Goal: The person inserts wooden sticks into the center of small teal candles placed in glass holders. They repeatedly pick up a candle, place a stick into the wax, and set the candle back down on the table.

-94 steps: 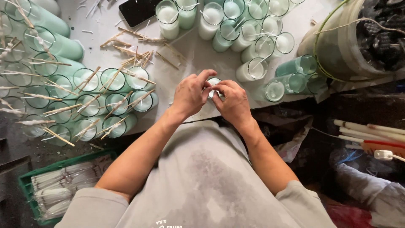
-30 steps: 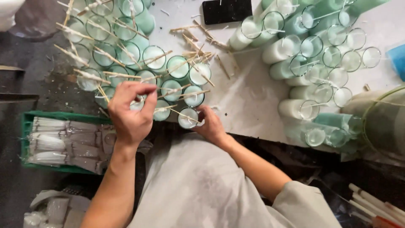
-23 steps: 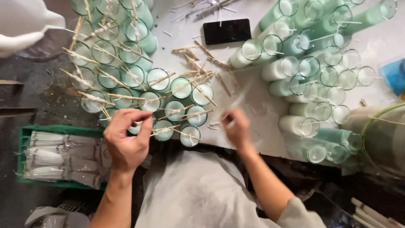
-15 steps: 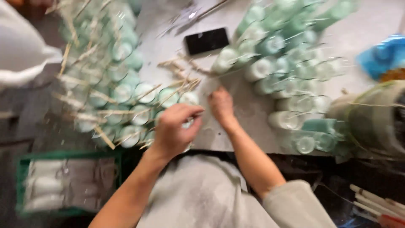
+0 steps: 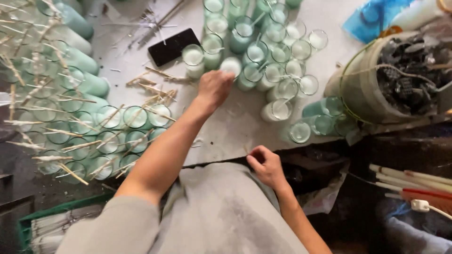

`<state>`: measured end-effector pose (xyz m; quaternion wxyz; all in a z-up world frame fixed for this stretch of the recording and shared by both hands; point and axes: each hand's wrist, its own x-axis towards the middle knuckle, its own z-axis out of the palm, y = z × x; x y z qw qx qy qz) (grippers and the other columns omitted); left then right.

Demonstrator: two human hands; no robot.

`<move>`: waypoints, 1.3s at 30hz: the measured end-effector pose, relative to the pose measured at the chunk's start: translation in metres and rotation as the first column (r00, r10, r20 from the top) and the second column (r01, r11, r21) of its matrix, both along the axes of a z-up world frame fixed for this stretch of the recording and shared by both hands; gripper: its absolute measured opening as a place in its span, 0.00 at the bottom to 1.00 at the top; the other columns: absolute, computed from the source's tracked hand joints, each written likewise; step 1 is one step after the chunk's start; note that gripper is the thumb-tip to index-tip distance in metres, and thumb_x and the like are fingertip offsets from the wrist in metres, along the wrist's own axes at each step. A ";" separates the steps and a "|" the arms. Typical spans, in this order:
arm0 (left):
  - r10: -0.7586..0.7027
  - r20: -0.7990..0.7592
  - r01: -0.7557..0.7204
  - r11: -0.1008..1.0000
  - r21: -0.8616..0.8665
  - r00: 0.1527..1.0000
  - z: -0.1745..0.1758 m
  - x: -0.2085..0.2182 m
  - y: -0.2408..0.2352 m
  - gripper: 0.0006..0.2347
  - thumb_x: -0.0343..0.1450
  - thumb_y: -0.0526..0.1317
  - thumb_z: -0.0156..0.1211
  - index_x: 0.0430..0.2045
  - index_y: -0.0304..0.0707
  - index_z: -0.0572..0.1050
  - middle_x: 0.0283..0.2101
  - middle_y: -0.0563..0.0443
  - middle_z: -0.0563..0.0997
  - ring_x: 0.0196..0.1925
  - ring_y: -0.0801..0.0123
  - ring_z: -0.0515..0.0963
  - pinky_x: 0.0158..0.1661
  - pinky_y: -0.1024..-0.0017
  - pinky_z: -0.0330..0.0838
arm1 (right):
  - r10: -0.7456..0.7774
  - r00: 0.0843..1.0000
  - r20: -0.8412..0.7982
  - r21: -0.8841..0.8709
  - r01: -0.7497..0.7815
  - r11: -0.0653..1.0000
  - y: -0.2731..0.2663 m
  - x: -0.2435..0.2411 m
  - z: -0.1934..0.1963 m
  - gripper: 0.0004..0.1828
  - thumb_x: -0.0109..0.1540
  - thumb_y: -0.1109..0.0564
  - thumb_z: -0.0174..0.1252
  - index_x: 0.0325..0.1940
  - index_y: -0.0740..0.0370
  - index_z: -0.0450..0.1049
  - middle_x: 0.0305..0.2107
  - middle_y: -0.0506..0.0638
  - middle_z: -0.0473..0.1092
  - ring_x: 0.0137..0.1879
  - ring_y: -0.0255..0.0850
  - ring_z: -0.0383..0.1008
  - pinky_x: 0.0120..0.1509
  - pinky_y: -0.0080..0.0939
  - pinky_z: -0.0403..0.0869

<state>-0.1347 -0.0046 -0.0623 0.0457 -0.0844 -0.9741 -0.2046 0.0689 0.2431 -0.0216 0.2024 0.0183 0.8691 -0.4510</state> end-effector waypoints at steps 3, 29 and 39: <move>-0.102 -0.181 0.095 0.994 -0.047 0.978 0.019 0.072 -0.010 0.08 0.72 0.40 0.50 0.25 0.51 0.77 0.16 0.51 0.76 0.25 0.54 0.83 0.28 0.58 0.76 | -0.163 0.987 0.003 -0.187 0.161 0.969 0.009 0.000 0.017 0.09 0.60 0.54 0.68 0.44 0.52 0.83 0.27 0.49 0.79 0.34 0.34 0.77 0.39 0.35 0.77; 0.206 0.023 -0.145 0.597 0.789 0.978 0.109 0.157 0.009 0.13 0.66 0.33 0.69 0.44 0.45 0.84 0.37 0.44 0.82 0.36 0.62 0.82 0.41 0.68 0.79 | 0.177 0.683 -0.708 0.061 -0.191 0.980 -0.049 -0.070 0.082 0.10 0.66 0.65 0.60 0.47 0.55 0.83 0.37 0.50 0.78 0.43 0.48 0.79 0.46 0.45 0.79; 0.006 -0.038 0.014 0.860 0.509 0.999 0.068 0.165 0.008 0.07 0.74 0.34 0.59 0.36 0.49 0.84 0.32 0.51 0.83 0.39 0.57 0.84 0.44 0.67 0.78 | 0.070 0.787 -0.613 -0.002 -0.090 0.996 -0.030 -0.068 0.079 0.08 0.65 0.65 0.59 0.45 0.56 0.80 0.34 0.49 0.75 0.40 0.44 0.76 0.40 0.39 0.80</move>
